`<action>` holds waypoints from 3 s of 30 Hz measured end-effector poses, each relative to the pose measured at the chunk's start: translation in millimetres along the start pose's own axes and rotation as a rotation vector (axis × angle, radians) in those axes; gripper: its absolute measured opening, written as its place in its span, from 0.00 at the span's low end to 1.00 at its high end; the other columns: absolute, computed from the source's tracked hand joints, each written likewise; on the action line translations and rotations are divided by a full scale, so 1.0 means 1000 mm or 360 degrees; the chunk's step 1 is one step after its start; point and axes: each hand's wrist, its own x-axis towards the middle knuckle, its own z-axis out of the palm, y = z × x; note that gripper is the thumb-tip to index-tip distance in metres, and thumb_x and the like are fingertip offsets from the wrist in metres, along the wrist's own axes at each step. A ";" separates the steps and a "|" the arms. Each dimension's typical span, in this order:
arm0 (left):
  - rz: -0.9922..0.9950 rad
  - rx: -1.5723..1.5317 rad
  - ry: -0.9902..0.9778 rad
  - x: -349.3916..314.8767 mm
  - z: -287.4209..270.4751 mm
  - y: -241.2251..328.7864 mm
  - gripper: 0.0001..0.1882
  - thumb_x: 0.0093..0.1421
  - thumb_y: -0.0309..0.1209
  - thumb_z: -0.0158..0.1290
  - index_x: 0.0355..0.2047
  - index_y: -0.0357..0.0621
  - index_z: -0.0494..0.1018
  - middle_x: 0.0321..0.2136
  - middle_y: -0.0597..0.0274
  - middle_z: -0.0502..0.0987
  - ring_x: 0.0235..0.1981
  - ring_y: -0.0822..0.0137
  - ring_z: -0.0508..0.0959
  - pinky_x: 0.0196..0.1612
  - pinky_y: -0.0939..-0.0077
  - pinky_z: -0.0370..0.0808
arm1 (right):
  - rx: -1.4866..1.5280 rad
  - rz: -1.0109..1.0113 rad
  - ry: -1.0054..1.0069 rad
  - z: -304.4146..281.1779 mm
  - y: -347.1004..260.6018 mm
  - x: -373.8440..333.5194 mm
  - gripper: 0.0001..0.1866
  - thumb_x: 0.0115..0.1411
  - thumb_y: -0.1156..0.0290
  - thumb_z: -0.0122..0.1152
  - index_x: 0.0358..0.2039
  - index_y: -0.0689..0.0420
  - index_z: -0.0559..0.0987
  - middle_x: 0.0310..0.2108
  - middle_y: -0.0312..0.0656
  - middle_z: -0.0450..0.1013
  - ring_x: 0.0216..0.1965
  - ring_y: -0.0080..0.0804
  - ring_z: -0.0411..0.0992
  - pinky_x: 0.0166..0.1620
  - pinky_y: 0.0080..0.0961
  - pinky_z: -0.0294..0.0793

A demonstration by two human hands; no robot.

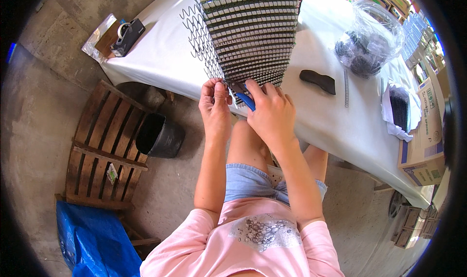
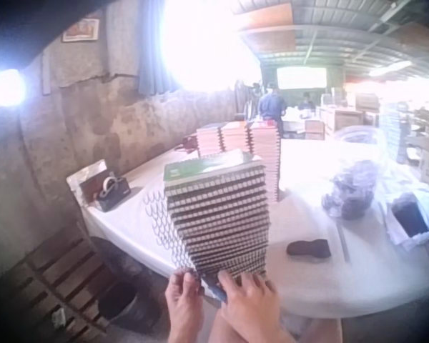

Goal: The person trims excess binding material from a stack of notebooks using pliers and then places stacks of finished notebooks into a shipping box.

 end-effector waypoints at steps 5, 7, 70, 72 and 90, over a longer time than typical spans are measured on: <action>0.0038 -0.0129 -0.0038 -0.002 0.000 0.000 0.07 0.63 0.31 0.47 0.39 0.43 0.67 0.29 0.71 0.70 0.29 0.81 0.67 0.30 0.87 0.64 | 0.0197 0.0020 -0.0022 -0.001 0.000 0.001 0.19 0.42 0.75 0.61 0.38 0.47 0.75 0.23 0.39 0.70 0.25 0.40 0.73 0.29 0.34 0.73; -0.0066 -0.0284 -0.0081 -0.002 -0.001 0.000 0.07 0.64 0.31 0.46 0.39 0.42 0.67 0.29 0.71 0.70 0.30 0.80 0.68 0.32 0.86 0.65 | 0.0095 0.0021 -0.0008 -0.002 0.000 0.002 0.20 0.41 0.76 0.61 0.38 0.46 0.75 0.24 0.39 0.70 0.26 0.40 0.73 0.29 0.34 0.73; 0.0096 0.0309 0.0084 0.009 0.005 0.017 0.10 0.60 0.29 0.51 0.42 0.42 0.71 0.24 0.76 0.69 0.18 0.85 0.58 0.19 0.90 0.53 | -0.0223 0.0064 -0.0021 -0.028 -0.022 0.012 0.20 0.42 0.66 0.64 0.39 0.47 0.73 0.31 0.36 0.68 0.37 0.34 0.69 0.38 0.39 0.64; 0.0070 0.0292 0.0130 0.010 0.004 0.016 0.10 0.60 0.30 0.51 0.42 0.42 0.71 0.24 0.75 0.68 0.18 0.86 0.57 0.19 0.89 0.52 | -0.0208 0.0041 0.0002 -0.025 -0.017 0.012 0.20 0.42 0.68 0.64 0.39 0.47 0.73 0.30 0.37 0.69 0.36 0.36 0.70 0.37 0.39 0.67; 0.0251 0.0627 0.0333 -0.007 0.002 0.032 0.08 0.62 0.30 0.48 0.40 0.41 0.70 0.28 0.74 0.68 0.22 0.87 0.60 0.23 0.92 0.56 | 0.0168 -0.0044 -0.0105 -0.038 0.020 0.003 0.24 0.43 0.65 0.66 0.44 0.46 0.74 0.36 0.37 0.68 0.44 0.36 0.67 0.48 0.40 0.60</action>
